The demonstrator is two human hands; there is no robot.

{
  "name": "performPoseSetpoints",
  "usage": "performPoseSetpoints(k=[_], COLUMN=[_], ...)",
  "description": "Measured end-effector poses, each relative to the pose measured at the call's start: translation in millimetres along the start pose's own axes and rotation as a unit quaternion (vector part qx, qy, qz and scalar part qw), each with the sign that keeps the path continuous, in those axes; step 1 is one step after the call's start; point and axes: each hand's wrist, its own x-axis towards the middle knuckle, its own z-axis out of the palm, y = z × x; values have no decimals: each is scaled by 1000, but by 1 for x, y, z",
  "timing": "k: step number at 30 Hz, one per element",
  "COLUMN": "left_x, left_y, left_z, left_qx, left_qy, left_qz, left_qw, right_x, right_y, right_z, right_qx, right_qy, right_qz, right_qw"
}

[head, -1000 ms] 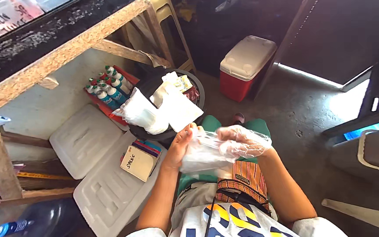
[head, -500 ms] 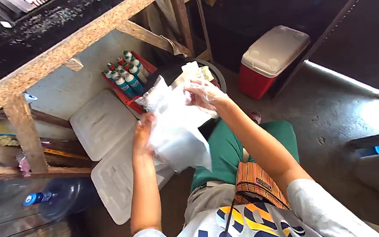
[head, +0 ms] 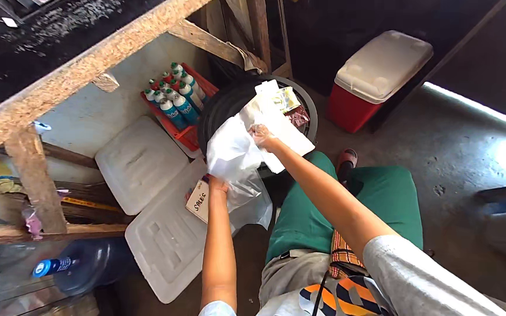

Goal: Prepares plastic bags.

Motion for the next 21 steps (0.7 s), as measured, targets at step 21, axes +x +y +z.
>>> performPoseSetpoints(k=[21], left_x=[36], left_y=[45], left_z=[-2], left_qx=[326], left_qy=[-53], left_qz=[227], left_qw=[916], right_x=[2], right_y=[-38], right_z=[-7], right_qx=[25], right_qy=[1], right_qz=[-347], right_qw=[938])
